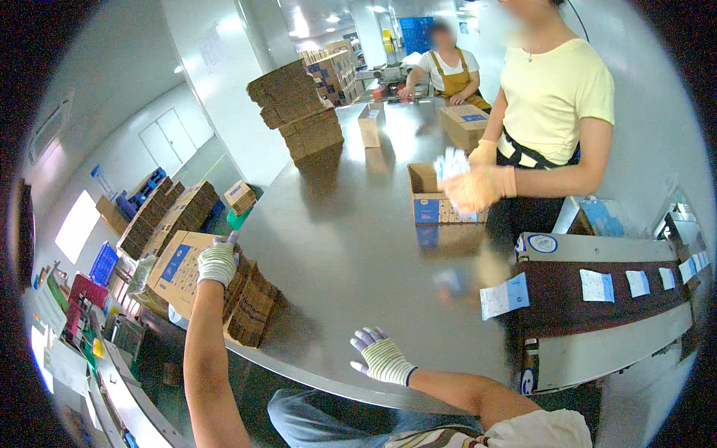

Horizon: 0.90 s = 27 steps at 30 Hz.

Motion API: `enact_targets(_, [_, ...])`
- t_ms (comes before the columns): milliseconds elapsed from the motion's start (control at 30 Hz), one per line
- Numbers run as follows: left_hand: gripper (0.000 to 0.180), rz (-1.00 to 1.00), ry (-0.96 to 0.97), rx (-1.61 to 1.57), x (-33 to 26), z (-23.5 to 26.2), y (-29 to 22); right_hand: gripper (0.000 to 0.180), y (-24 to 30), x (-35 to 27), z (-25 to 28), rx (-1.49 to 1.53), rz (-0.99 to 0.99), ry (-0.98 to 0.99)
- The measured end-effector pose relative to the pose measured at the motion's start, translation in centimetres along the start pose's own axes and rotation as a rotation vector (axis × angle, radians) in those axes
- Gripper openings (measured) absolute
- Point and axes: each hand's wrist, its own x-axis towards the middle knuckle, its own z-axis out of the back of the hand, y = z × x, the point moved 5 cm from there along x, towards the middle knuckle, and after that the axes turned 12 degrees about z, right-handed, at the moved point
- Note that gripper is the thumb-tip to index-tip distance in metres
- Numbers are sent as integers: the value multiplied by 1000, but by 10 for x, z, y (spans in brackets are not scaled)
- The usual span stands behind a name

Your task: The person assembles cardboard boxes and fills them with stacks of blue-packaged items at a stainless steel workstation.

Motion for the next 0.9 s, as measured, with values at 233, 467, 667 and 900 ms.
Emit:
enact_targets(233, [37,18,-138,132,-8,-1,-7,58,-4,2,2,56,-5,-43])
enact_targets(467, [31,-59,-298,137,-29,3,-10,57,-7,2,2,77,-8,-67])
enact_targets(667, [38,-58,-429,103,-74,20,8,56,-5,2,-5,98,35,-47])
enact_targets(900, [39,-203,-802,-476,-217,109,10,54,-12,0,-8,127,23,-90])
